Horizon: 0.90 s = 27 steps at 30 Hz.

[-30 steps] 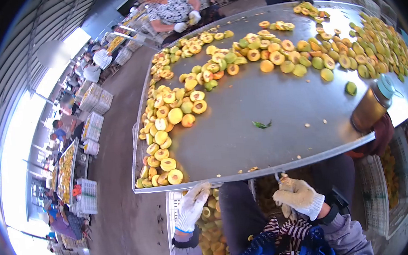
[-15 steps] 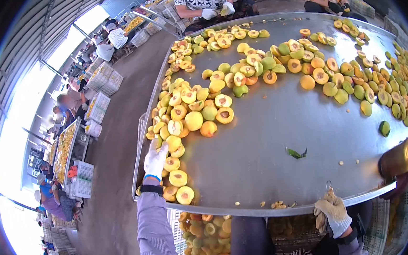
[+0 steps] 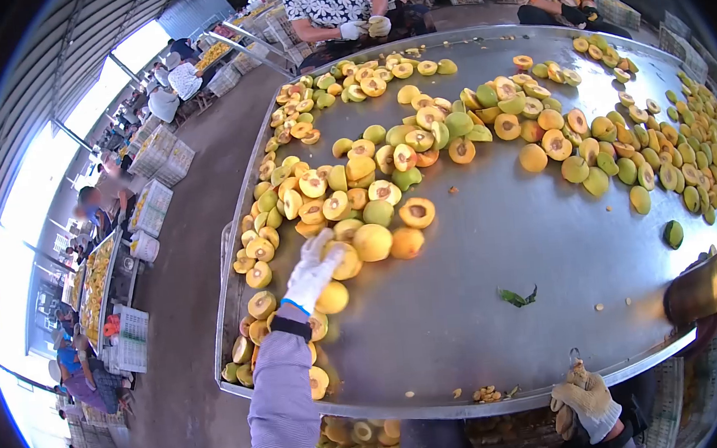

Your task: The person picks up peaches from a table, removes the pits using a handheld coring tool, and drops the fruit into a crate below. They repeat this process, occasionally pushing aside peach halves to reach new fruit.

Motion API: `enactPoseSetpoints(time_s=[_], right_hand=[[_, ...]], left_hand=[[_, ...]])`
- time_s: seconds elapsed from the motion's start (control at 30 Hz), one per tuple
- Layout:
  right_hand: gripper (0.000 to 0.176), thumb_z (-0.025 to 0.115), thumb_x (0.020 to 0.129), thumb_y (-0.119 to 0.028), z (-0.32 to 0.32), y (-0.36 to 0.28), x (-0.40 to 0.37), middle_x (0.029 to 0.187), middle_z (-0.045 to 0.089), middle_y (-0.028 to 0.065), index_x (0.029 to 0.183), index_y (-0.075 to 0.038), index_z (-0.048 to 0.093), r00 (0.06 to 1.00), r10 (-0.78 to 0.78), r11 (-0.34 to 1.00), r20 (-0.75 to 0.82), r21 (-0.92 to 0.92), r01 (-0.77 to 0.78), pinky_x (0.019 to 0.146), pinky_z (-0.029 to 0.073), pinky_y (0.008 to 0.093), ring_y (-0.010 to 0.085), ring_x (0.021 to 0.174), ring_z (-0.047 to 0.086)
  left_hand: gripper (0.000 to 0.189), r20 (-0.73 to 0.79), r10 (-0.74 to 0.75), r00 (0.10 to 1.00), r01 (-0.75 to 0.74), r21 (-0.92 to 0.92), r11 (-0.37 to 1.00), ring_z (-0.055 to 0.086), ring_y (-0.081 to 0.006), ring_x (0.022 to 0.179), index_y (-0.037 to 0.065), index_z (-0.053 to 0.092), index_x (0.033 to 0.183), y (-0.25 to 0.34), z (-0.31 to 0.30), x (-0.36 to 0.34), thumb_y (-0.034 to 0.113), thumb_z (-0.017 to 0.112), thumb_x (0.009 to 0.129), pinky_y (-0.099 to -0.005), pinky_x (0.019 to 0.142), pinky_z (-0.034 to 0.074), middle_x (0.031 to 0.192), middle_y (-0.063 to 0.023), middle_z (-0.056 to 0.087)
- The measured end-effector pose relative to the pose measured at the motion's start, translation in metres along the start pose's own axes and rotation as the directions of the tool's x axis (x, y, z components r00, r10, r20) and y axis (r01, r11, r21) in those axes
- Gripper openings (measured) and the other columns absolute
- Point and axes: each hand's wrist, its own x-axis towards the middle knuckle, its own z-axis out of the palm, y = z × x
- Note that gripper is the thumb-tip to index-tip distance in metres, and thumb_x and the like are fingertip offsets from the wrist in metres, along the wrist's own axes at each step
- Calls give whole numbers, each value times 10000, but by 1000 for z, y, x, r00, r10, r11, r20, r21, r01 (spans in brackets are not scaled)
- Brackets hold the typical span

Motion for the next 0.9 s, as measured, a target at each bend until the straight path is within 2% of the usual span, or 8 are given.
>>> enactPoseSetpoints(time_s=[0.2,0.27,0.3,0.33,0.43,0.7,0.83,0.9], right_hand=[[139,665,840,-107,0,-3,-2,666,657,86,764,7,639,1000,-6,1000,-22,18,6,484,490,267,184,496,624],[134,667,838,-106,-2,7,2,668,659,85,774,10,644,999,-40,999,-21,10,40,492,492,268,181,503,624],[132,667,838,-106,-4,8,4,669,660,84,780,11,647,998,-57,998,-22,3,57,496,493,269,180,506,624],[133,673,838,-108,-3,2,1,670,661,80,789,14,655,1000,-3,1000,-12,-1,3,506,494,272,175,517,626],[148,671,819,-113,-1,-9,-4,668,664,99,744,13,649,994,109,994,-5,9,-109,540,498,282,197,535,622],[137,687,860,-107,-7,1,-2,687,662,78,814,19,657,999,24,999,42,36,-25,509,499,268,167,533,634],[136,690,868,-107,-3,-1,-5,702,665,76,822,15,651,999,31,998,43,55,-33,508,500,264,161,535,633],[143,689,873,-112,-6,-3,-4,698,663,76,815,12,647,998,39,998,50,50,-41,502,499,263,159,530,632]], left_hand=[[623,409,172,896,-160,-63,985,465,-293,1335,141,587,1327,86,-9,-12,577,605,882,-375,1113,356,1392,-152,528],[553,-109,340,934,-356,-221,908,556,-306,1183,75,649,1214,38,3,32,505,655,865,-405,1059,400,1205,-130,632],[598,-337,333,881,-281,194,940,549,-353,1144,52,619,1255,44,-14,36,512,631,873,-423,1056,396,1221,-176,591],[727,-361,143,922,-41,277,960,383,-438,1330,92,505,1400,29,-18,50,569,596,859,-463,1107,329,1406,-266,462],[827,-215,-304,928,325,67,943,298,-460,1392,125,455,1446,11,-7,83,656,573,823,-478,1124,308,1491,-272,360],[587,100,27,995,-52,254,966,521,-388,1249,192,557,1331,75,54,40,528,613,852,-424,1035,427,1400,-220,486],[512,476,301,827,-396,112,911,527,-364,1250,204,595,1291,95,61,2,544,524,914,-422,1050,419,1400,-195,496],[561,456,213,864,-257,37,966,538,-337,1243,174,640,1253,114,52,11,593,539,895,-407,1051,416,1387,-202,515]])
